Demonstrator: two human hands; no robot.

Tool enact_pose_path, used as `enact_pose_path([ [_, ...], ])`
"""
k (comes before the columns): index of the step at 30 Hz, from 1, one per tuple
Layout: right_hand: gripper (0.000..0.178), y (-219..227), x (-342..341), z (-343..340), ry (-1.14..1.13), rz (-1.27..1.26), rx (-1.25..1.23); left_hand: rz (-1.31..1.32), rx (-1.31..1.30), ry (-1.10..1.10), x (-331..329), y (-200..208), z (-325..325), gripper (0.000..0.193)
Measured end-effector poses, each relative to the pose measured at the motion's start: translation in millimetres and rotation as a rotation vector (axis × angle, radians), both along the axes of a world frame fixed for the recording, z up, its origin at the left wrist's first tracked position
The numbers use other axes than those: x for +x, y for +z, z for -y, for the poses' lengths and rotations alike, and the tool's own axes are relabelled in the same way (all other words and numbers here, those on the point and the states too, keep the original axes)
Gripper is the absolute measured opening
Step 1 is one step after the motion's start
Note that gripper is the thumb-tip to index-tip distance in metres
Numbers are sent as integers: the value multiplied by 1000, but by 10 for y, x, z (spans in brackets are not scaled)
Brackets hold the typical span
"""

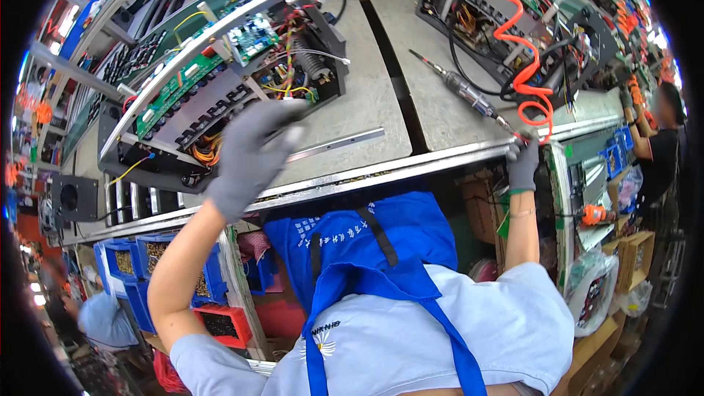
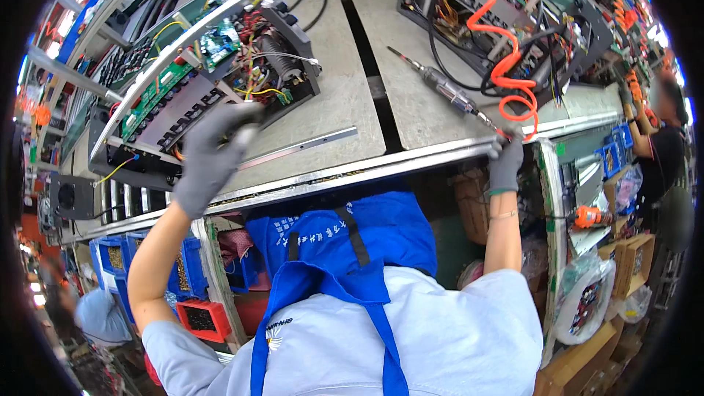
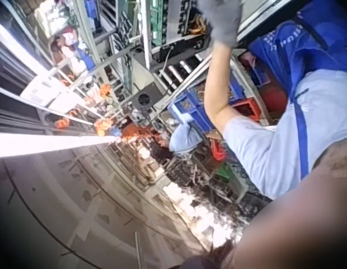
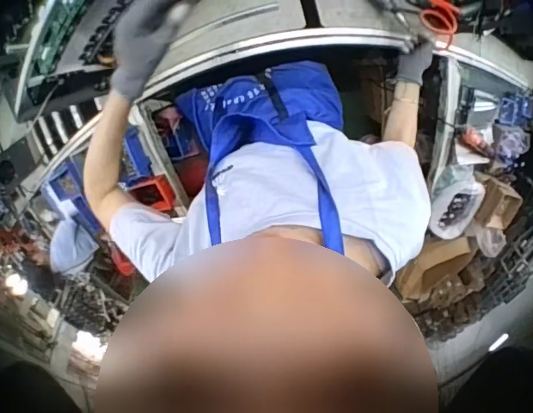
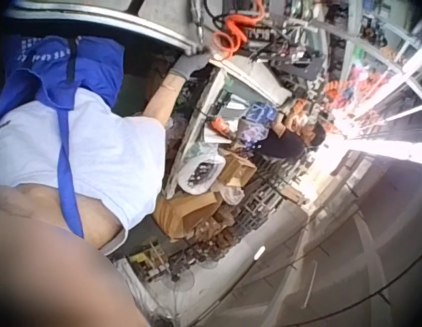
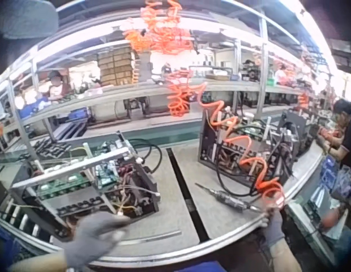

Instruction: Assembling electronic components into a metal chassis using manual and power tools on an assembly line.

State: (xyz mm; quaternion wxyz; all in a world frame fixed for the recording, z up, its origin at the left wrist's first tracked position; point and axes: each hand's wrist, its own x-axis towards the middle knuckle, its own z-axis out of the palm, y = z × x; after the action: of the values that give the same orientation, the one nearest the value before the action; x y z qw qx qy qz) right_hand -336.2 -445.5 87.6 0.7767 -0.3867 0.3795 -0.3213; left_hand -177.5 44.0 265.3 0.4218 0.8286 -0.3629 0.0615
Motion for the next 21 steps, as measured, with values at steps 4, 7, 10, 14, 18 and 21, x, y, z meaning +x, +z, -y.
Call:
enact_pose_path([
  [4, 46, 1019, 200, -876, 125, -8, -466, 219, -132, -95, 24, -527, 743, 46],
  [7, 44, 1749, 593, -1497, 202, 154, -821, 200, -184, -17, -59, -826, 1270, 80],
  [10, 42, 2329, 826, -2176, 215, 307, -840, 177, -235, 148, 11, -1373, 1841, 105],
  [14, 52, 2690, 687, -1777, 735, 801, -658, 40, -674, 147, -392, -713, 1739, 64],
  [18, 74, 2468, 765, -2572, 260, 867, -1002, 21, -625, 305, -667, -417, 1006, 84],
  [21, 77, 1363, 890, -2384, 610, 370, -1584, 145, -617, 481, -664, -277, 605, 94],
])
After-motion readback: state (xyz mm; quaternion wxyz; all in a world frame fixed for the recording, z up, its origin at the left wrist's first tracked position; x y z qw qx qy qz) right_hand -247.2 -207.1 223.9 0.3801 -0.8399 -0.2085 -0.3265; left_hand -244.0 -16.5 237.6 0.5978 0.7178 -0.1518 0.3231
